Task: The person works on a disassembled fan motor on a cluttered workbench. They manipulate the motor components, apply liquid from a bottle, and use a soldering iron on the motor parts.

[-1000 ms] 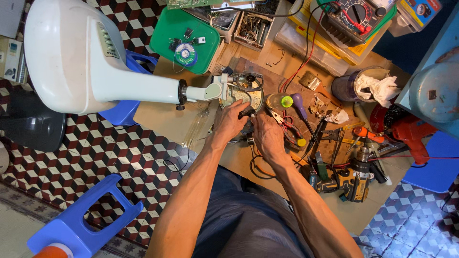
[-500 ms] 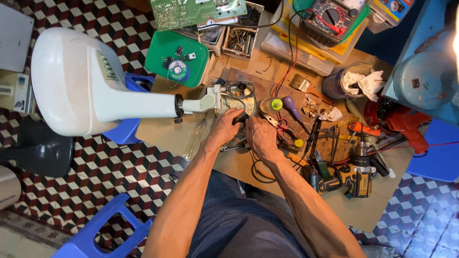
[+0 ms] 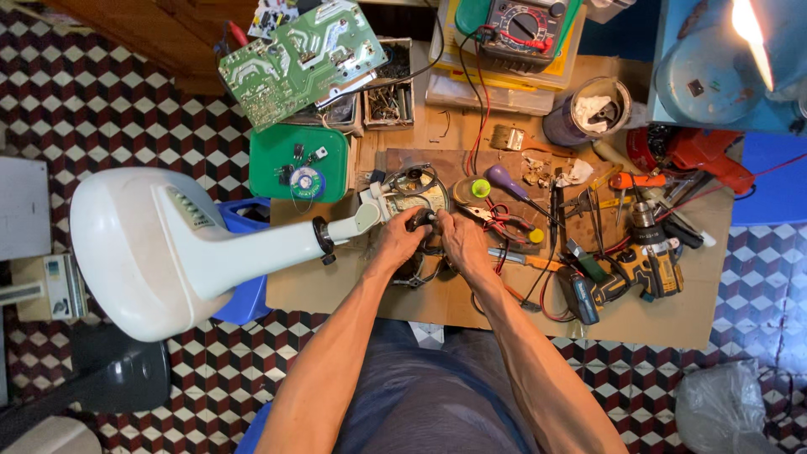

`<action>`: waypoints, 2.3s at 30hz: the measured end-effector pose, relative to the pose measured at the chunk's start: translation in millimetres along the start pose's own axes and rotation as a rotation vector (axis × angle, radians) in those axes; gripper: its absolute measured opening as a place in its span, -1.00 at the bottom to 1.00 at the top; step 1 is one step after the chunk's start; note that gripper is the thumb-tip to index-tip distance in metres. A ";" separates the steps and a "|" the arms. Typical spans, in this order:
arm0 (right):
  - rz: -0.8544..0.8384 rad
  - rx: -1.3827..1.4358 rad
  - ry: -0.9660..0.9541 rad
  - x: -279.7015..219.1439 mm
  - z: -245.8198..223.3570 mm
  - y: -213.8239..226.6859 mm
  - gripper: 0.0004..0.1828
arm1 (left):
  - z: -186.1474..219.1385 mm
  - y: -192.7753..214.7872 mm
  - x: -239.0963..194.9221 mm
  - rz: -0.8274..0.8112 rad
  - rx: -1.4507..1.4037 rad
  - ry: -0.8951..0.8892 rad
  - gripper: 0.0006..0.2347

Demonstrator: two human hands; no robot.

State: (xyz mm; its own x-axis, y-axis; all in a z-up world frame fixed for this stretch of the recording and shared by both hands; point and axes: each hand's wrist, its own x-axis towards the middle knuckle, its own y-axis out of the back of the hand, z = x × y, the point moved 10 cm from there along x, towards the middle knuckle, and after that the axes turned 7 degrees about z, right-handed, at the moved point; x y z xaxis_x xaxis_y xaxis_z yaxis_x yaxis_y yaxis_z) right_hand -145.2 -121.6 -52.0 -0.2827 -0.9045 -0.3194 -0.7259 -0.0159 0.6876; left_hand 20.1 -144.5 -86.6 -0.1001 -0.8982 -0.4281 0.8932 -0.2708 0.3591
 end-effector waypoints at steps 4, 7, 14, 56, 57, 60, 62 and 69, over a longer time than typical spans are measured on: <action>0.085 -0.116 0.129 -20.1 -41.9 18.0 -0.65 | 8.4 5.6 0.6 -0.004 0.062 -0.043 -0.60; 0.108 -0.175 0.194 -24.9 -59.1 24.5 -0.72 | 9.4 4.0 -2.8 0.007 0.112 -0.018 -0.60; 0.071 -0.089 -0.003 -28.4 -27.2 15.6 -0.67 | 38.6 14.9 -24.6 0.148 0.040 -0.170 -0.60; 0.063 0.893 -0.800 -51.0 52.0 -26.5 -0.47 | -9.7 -5.4 -27.6 -0.071 -0.169 0.160 -0.19; 0.068 0.899 -0.804 -52.2 49.1 -24.7 -0.46 | -9.3 -5.0 -27.4 -0.066 -0.161 0.144 -0.20; 0.015 0.734 -0.801 -56.9 44.1 -14.4 -0.42 | -11.4 -7.7 -27.3 -0.078 -0.223 0.152 -0.18; 0.014 0.655 -0.675 -53.3 34.9 -4.4 -0.54 | -8.7 -6.3 -27.3 -0.066 -0.187 0.107 -0.17; 0.039 0.619 -0.480 -46.5 34.6 -7.2 -0.57 | -2.2 -4.0 -27.8 -0.037 -0.252 0.063 -0.17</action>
State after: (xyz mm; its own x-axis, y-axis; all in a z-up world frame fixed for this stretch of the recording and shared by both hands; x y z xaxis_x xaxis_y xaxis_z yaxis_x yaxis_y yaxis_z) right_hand -148.5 -64.7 -64.7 -0.4526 -0.6143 -0.6464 -0.8876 0.3801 0.2603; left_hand 20.3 -117.7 -77.9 -0.1141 -0.8638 -0.4908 0.9712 -0.2010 0.1280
